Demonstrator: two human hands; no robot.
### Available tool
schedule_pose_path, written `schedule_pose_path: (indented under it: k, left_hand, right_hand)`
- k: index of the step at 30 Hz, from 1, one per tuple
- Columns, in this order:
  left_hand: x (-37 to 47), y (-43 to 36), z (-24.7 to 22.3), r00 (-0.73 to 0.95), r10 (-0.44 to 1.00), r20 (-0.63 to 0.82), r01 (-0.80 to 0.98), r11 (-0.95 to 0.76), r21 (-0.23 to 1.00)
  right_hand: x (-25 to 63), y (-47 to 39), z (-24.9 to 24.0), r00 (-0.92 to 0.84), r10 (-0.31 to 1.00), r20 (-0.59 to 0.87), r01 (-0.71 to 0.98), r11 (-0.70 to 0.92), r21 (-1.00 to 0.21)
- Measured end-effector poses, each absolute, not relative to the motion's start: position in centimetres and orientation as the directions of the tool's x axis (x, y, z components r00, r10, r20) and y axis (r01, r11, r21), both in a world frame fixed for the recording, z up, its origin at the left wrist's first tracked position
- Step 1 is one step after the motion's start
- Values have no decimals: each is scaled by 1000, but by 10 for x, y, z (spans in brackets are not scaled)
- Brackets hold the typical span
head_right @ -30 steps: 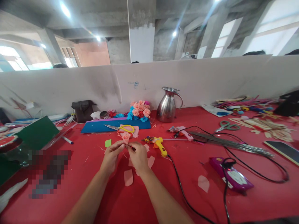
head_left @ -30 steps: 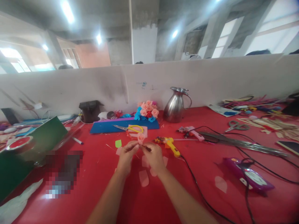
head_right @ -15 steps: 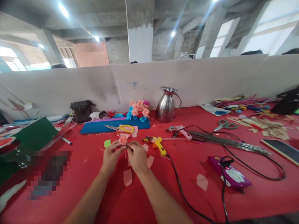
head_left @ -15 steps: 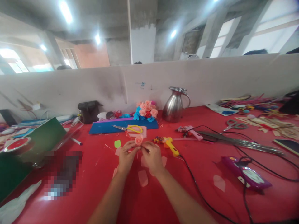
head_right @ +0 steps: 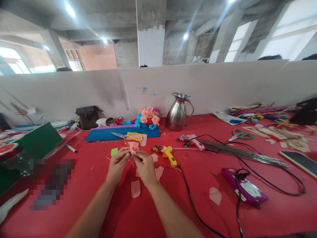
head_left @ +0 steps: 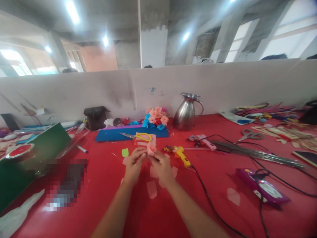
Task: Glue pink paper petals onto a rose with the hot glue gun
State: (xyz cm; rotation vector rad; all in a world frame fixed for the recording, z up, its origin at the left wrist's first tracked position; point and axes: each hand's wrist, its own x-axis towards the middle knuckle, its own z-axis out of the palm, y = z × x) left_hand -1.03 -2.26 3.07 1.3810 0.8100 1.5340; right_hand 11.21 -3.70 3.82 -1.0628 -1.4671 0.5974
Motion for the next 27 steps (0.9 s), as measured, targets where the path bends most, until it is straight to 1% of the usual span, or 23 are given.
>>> schedule_pose_path:
  k: [3,7,11,15,23,27]
  left_hand:
    - [-9,-23,32,56,948,313,-261,-289,921]
    - [-10,-23,33,65,962,265,-294,-235,926]
    - [-11,-23,35,93,965,244,-305,-205,930]
    - [-11,-24,38,132,958,256,-297,-208,932]
    - [-10,-22,26,157,958,239,-270,-191,944]
    - [-10,-21,25,136,966,220,-258,-180,949]
  right_hand:
    - [111,-35,38,45,930,365,172,353,-920]
    - [110,-35,37,17,943,333,151,327,-933]
    - [111,-36,37,-14,931,365,186,361,-914]
    - [112,-36,37,-18,906,423,257,413,-874]
    - [115,-37,30,58,839,541,510,441,-739]
    - [115,-37,28,37,823,566,519,469,-715]
